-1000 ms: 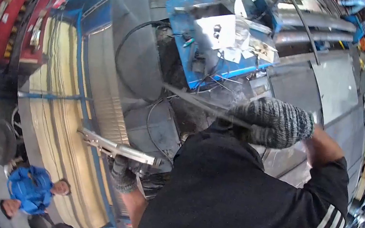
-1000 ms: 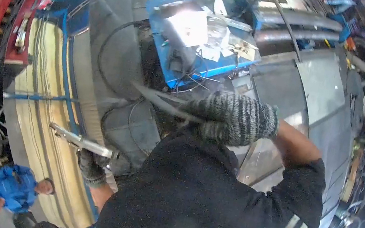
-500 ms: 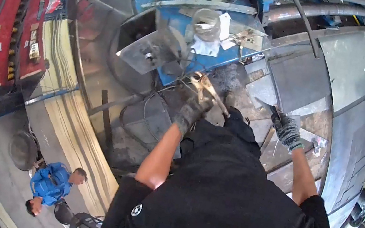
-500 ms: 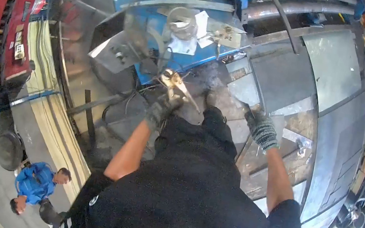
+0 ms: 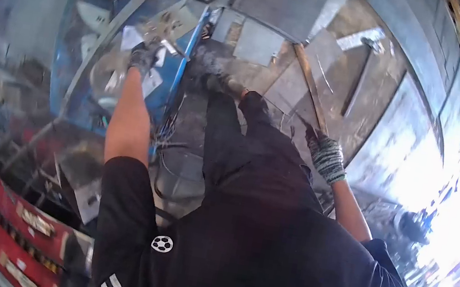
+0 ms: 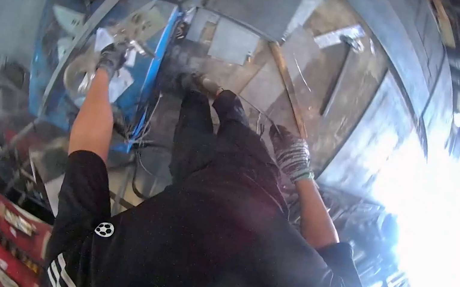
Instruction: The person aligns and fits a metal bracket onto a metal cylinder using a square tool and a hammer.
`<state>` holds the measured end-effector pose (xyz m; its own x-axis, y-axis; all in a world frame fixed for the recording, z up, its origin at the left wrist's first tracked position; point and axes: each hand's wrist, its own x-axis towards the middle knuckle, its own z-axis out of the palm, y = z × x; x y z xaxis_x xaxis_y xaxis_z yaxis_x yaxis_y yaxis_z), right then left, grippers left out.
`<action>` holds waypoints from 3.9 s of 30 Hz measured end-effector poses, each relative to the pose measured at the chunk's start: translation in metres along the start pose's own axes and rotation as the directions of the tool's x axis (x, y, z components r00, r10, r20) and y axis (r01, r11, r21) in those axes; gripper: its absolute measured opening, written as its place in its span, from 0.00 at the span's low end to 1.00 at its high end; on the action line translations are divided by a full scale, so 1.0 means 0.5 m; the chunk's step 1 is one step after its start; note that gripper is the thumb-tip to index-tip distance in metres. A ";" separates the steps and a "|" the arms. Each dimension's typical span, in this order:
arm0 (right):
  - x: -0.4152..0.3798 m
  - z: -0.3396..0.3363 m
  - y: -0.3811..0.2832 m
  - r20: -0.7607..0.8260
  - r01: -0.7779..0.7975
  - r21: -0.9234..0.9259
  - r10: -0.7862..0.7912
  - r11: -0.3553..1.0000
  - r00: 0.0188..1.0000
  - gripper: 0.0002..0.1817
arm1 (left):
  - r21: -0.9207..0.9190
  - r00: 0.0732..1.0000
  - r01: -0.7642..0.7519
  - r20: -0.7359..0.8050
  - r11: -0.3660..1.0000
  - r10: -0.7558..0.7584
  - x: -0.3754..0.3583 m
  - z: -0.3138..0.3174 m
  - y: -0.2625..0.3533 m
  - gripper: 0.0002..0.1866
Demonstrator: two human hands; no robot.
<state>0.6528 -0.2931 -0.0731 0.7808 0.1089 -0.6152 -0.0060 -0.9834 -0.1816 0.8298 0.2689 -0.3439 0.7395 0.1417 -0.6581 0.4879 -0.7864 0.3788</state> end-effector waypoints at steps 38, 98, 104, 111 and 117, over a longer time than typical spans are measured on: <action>0.019 0.212 0.685 -0.220 0.224 0.395 -0.145 0.891 0.965 0.17 | 0.007 0.975 -0.139 0.178 0.990 0.136 -0.477 0.296 0.804 0.26; 2.834 -0.682 -0.032 0.477 -0.072 -0.164 0.143 0.984 0.867 0.20 | -0.907 0.439 0.212 0.420 -0.363 -0.794 0.599 0.347 1.116 0.22; 2.909 -0.599 -0.037 0.446 0.140 -0.375 0.046 0.916 0.894 0.13 | -0.921 0.570 0.225 0.388 -0.317 -0.725 0.865 0.437 0.978 0.27; 2.749 -0.712 0.001 0.392 0.626 -0.533 -0.490 0.569 0.779 0.12 | -0.928 0.623 0.113 0.345 -0.356 -0.702 1.048 0.576 0.880 0.27; 2.610 -0.683 0.226 0.531 0.485 0.178 -0.498 0.856 0.686 0.17 | -0.968 0.731 0.189 0.252 -0.167 -0.634 1.126 0.728 0.841 0.28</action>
<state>1.8844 -0.3118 -0.6342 0.2067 0.6417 -0.7386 0.2621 -0.7636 -0.5901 1.2823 -0.2006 -0.7920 0.1143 0.4505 -0.8854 0.5075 0.7397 0.4419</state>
